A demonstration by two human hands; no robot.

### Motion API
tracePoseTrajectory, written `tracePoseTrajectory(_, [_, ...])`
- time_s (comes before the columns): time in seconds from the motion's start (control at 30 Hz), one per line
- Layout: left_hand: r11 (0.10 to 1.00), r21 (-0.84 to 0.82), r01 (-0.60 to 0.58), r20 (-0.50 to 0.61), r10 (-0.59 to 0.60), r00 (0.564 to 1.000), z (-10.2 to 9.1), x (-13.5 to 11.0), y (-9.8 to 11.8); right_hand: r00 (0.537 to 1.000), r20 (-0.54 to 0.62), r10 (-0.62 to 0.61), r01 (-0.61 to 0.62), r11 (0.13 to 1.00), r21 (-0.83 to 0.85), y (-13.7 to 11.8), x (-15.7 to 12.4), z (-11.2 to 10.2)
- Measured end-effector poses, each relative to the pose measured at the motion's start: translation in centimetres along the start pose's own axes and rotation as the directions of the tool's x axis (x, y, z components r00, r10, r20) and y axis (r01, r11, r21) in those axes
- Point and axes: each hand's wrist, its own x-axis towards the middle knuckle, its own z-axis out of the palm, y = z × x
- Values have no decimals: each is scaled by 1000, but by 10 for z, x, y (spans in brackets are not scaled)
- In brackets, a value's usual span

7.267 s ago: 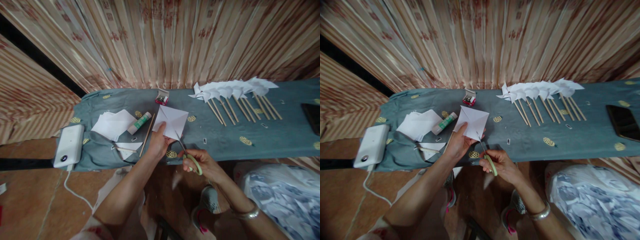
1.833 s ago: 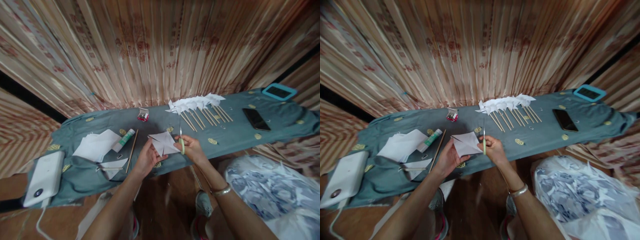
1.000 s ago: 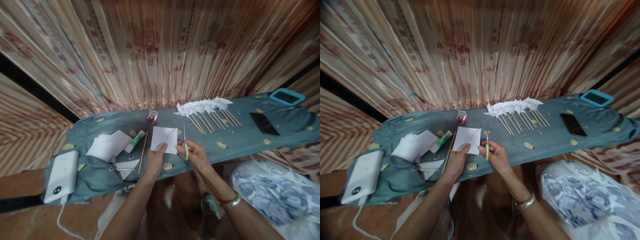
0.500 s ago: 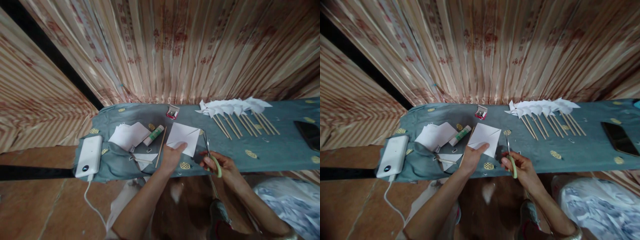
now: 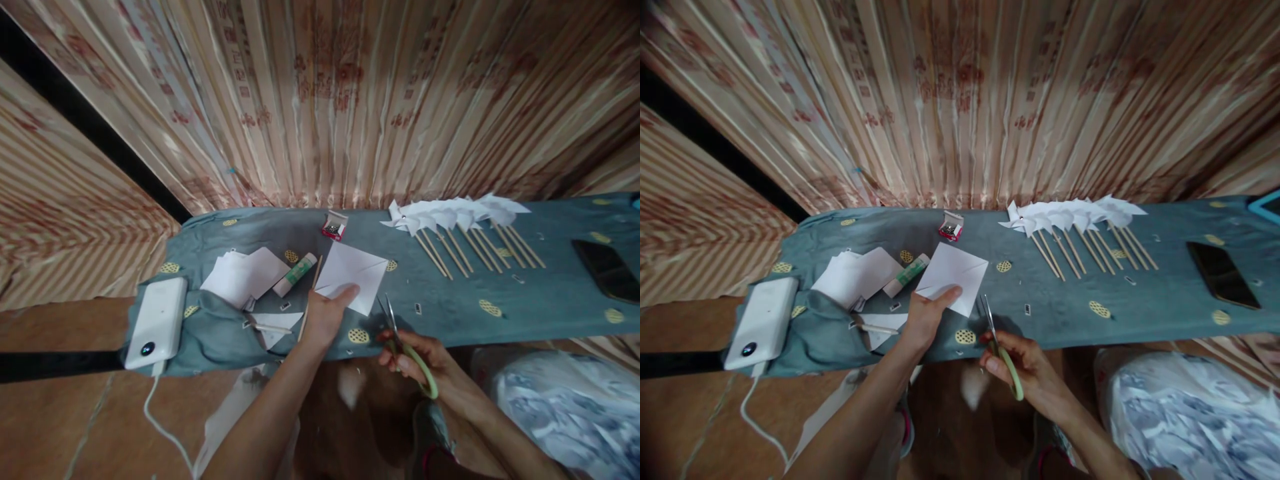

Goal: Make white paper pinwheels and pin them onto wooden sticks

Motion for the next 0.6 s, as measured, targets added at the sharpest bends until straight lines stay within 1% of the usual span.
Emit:
tracePoseTrajectory(0.27, [1000, -11, 4, 28, -3, 1000, 7, -3, -2, 999, 35, 21, -20, 999, -44, 1, -6, 3])
tracePoseTrajectory(0.43, [1000, -9, -9, 50, 10, 999, 9, -4, -5, 997, 54, 48, -48, 999, 0, 4, -6, 4])
tracePoseTrajectory(0.6, [1000, -4, -13, 72, 13, 997, 11, -7, -4, 997, 45, 65, -66, 997, 36, 5, -5, 5])
